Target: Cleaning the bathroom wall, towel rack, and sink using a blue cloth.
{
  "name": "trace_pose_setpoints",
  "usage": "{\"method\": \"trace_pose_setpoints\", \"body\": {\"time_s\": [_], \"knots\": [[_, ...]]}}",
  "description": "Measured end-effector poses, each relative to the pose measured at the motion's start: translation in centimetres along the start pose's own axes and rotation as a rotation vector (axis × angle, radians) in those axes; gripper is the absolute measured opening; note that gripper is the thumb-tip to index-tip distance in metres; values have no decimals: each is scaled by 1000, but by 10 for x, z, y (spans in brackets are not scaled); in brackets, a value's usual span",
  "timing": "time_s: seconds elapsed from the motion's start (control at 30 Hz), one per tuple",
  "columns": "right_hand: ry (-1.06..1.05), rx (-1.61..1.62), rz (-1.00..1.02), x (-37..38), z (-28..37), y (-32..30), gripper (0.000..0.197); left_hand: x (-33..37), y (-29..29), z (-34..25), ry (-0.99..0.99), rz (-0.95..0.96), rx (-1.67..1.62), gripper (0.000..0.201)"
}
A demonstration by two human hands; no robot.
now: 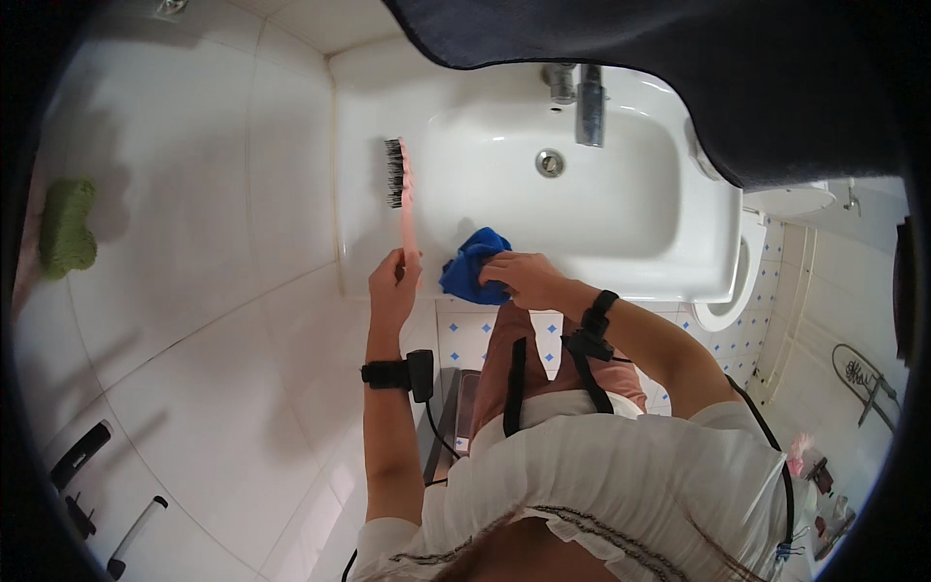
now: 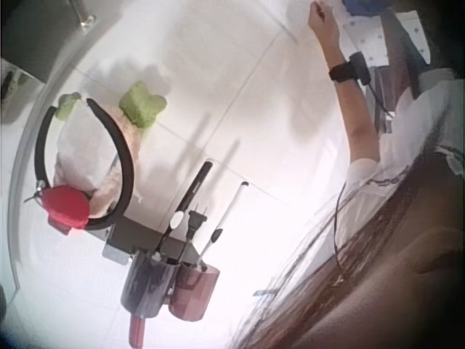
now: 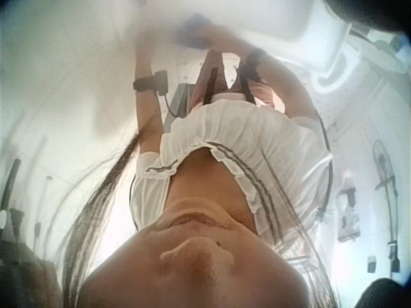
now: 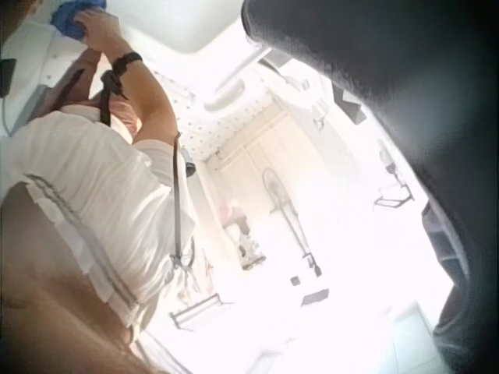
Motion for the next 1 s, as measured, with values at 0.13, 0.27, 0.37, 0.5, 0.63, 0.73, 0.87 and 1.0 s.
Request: {"method": "trace_pose_setpoints", "body": {"time_s": [0.13, 0.27, 0.37, 0.5, 0.63, 0.73, 0.87, 1.0], "knots": [[14, 37, -133, -57, -32, -20, 46, -17, 32, -39, -76, 346, -346, 31], [53, -22, -308, -127, -62, -54, 46, -32, 52, -76, -80, 511, -422, 33], [148, -98, -473, -185, -96, -72, 47, -39, 77, -101, -50, 638, -439, 32], [359, -202, -557, -231, -117, -104, 45, -52, 101, -108, -3, 789, -351, 29], [480, -202, -869, -265, -99, -151, 44, -61, 127, -124, 49, 880, -207, 30], [471, -331, -1051, -296, -116, -169, 43, -66, 158, -148, 117, 924, -137, 32], [546, -236, -1088, -291, -157, -126, 47, -74, 190, -174, 86, 862, -176, 30], [419, -147, -1103, -277, -156, -92, 48, -74, 227, -181, 101, 833, -87, 30]]}}
Point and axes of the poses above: each hand's wrist, its own x-axis towards the middle knuckle, its own y-axis out of the palm, z = x × y, the point moved 7 cm from there along x, towards the middle knuckle, and after that the axes turned 6 degrees about x, right-handed, at the moved point
